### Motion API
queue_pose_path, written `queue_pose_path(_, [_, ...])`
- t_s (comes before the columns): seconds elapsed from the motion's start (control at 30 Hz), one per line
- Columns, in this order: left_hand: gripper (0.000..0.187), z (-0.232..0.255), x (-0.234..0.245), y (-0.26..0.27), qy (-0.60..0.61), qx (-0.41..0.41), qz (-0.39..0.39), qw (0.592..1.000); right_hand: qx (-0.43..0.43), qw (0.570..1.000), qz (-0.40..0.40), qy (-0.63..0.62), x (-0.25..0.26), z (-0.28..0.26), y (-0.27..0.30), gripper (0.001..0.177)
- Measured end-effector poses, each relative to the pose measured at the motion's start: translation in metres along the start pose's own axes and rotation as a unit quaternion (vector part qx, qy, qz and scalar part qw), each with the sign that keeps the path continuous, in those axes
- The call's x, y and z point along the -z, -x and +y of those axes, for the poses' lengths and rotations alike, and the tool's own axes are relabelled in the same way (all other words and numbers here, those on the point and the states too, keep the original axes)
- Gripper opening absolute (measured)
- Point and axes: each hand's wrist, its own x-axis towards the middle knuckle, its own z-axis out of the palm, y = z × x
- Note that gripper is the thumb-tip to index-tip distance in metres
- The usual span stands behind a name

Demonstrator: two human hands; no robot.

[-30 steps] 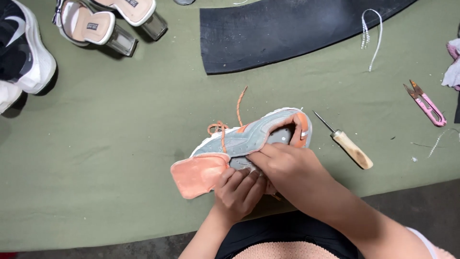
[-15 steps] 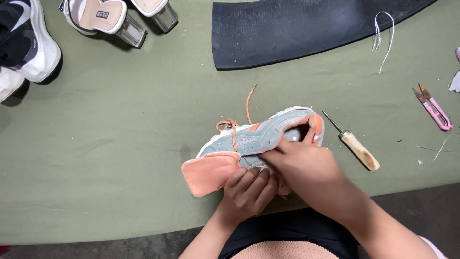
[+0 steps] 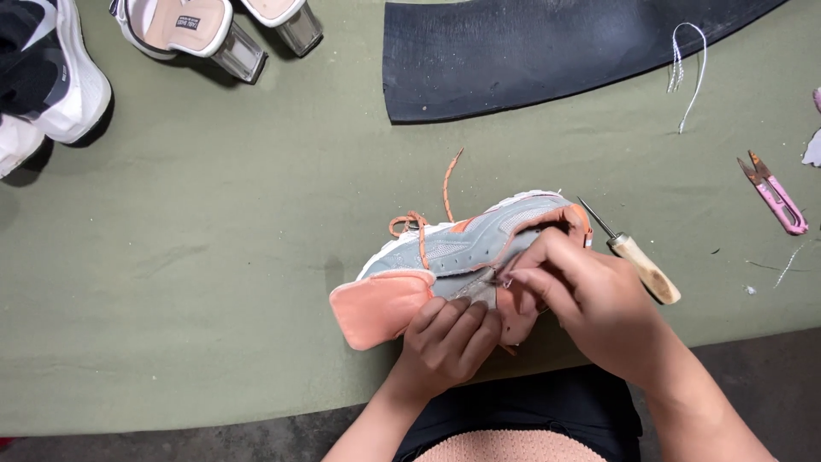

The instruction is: The person is sewing a light blue and orange sneaker using a curved awl and white thread. They repeatedly pierce the shoe's sole and upper, pull the thread through, and tighten the stitches to secure the parts together.

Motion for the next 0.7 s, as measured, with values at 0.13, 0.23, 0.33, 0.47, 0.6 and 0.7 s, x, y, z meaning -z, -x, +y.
queue_pose_path(0.13, [0.015, 0.001, -0.002, 0.002, 0.004, 0.007, 0.000, 1.000, 0.043, 0.972, 0.059, -0.222, -0.002, 0.007, 0.005, 0.014])
queue_pose_path(0.23, [0.016, 0.002, -0.004, 0.003, -0.002, 0.014, 0.007, 1.000, 0.009, 0.967, 0.108, -0.232, 0.006, 0.028, 0.014, 0.007])
queue_pose_path(0.33, [0.014, 0.001, -0.001, 0.000, -0.003, 0.013, -0.005, 1.000, 0.037, 0.967, 0.182, -0.174, 0.017, 0.031, 0.031, 0.007])
queue_pose_path(0.47, [0.014, 0.002, -0.002, 0.000, -0.006, 0.012, -0.007, 1.000, 0.023, 0.947, 0.246, -0.205, 0.023, 0.021, 0.048, 0.011])
queue_pose_path(0.6, [0.016, 0.006, -0.005, -0.001, -0.001, 0.009, -0.002, 1.000, 0.079, 0.914, 0.236, -0.319, 0.021, 0.019, 0.046, 0.010])
queue_pose_path(0.7, [0.016, 0.008, -0.005, -0.001, 0.002, 0.009, -0.002, 1.000, 0.118, 0.900, 0.218, -0.357, 0.028, 0.020, 0.045, 0.013])
